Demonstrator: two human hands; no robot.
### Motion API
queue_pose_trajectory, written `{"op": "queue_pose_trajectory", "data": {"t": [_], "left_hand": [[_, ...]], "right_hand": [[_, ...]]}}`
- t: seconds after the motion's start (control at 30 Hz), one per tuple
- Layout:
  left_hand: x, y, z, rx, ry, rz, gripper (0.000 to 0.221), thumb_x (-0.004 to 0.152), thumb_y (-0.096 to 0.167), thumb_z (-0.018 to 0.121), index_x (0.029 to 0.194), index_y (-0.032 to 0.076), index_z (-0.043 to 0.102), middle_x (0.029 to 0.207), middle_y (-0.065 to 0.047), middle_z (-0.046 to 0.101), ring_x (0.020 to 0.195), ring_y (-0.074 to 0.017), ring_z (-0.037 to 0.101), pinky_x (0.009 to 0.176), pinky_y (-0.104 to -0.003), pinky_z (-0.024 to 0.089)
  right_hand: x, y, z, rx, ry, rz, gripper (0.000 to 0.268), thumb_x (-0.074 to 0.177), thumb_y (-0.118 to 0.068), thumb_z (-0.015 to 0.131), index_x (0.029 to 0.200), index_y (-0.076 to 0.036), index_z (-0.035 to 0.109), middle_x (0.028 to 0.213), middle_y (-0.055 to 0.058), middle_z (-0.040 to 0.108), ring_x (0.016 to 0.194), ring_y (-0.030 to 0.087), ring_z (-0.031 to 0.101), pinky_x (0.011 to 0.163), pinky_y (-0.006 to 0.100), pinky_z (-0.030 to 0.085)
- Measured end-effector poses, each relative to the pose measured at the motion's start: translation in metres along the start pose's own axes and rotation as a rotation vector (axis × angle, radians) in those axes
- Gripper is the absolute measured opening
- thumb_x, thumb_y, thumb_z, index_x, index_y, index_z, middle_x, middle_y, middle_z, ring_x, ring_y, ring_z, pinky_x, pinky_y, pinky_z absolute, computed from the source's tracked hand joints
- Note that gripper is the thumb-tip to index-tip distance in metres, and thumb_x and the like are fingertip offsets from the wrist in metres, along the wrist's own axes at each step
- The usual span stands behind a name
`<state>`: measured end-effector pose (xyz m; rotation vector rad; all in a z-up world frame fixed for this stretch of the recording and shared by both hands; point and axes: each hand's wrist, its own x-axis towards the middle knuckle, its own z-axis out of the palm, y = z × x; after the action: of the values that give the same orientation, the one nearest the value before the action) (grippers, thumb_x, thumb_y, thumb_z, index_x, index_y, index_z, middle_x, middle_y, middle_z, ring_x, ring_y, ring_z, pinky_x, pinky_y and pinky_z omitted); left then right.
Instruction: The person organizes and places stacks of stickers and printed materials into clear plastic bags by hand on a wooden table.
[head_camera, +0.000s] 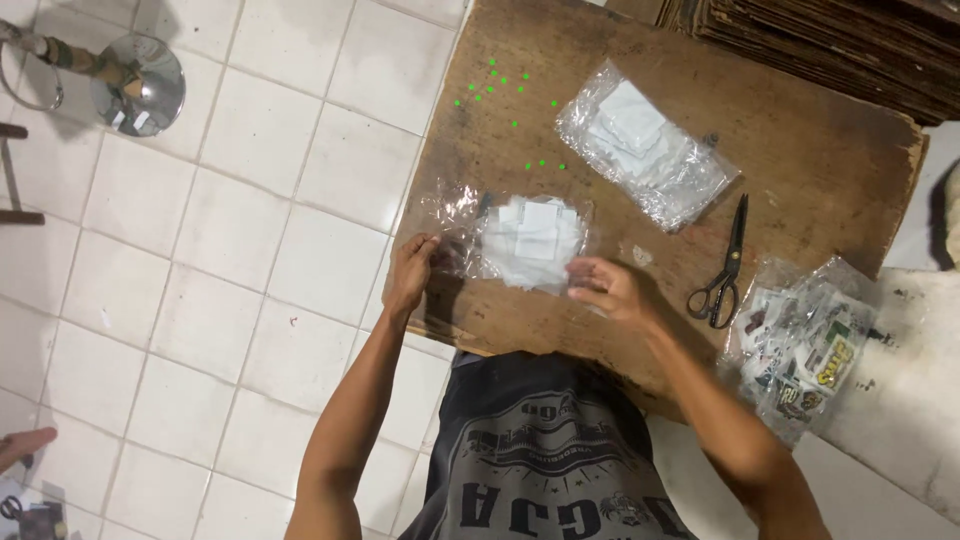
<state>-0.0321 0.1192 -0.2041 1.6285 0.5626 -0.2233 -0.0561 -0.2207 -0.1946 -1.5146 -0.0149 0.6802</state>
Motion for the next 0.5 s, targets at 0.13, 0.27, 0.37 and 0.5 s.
{"op": "queue_pose_trajectory", "data": {"t": [0.13, 0.27, 0.37, 0.5], "left_hand": [[0.002, 0.015, -0.002, -0.075, -0.004, -0.067, 0.019, 0.096, 0.023, 0.066, 0.082, 0.012, 0.072, 0.068, 0.0, 0.056, 0.07, -0.0115, 0.05, 0.066, -0.024, 0.038], [0.028, -0.01, -0.002, 0.075, 0.028, -0.003, 0.022, 0.096, 0.029, 0.07, 0.079, 0.014, 0.072, 0.067, 0.001, 0.056, 0.069, -0.0147, 0.051, 0.066, -0.03, 0.041], [0.084, -0.079, -0.005, 0.154, 0.055, 0.066, 0.026, 0.096, 0.033, 0.072, 0.079, 0.013, 0.07, 0.066, -0.001, 0.055, 0.069, -0.0158, 0.052, 0.065, -0.032, 0.041], [0.105, -0.081, 0.011, 0.327, 0.074, 0.104, 0.025, 0.094, 0.035, 0.072, 0.082, 0.013, 0.072, 0.066, -0.005, 0.062, 0.068, -0.0192, 0.059, 0.065, -0.034, 0.045]], "right_hand": [[0.026, 0.016, 0.014, 0.054, 0.388, -0.079, 0.016, 0.092, -0.014, 0.078, 0.106, -0.007, 0.076, 0.088, 0.01, 0.078, 0.077, 0.01, 0.069, 0.074, 0.024, 0.056], [0.072, 0.07, -0.011, 0.235, 0.571, -0.004, 0.016, 0.1, -0.02, 0.072, 0.112, -0.008, 0.07, 0.094, 0.014, 0.076, 0.079, 0.019, 0.076, 0.069, 0.031, 0.065], [0.096, 0.083, -0.025, 0.232, 0.616, 0.047, 0.018, 0.102, -0.022, 0.069, 0.113, -0.008, 0.067, 0.088, 0.015, 0.075, 0.072, 0.019, 0.076, 0.065, 0.031, 0.065], [0.113, 0.115, -0.036, 0.141, 0.677, 0.069, 0.016, 0.1, -0.016, 0.07, 0.111, -0.005, 0.066, 0.085, 0.013, 0.073, 0.065, 0.017, 0.072, 0.059, 0.029, 0.065]]}}
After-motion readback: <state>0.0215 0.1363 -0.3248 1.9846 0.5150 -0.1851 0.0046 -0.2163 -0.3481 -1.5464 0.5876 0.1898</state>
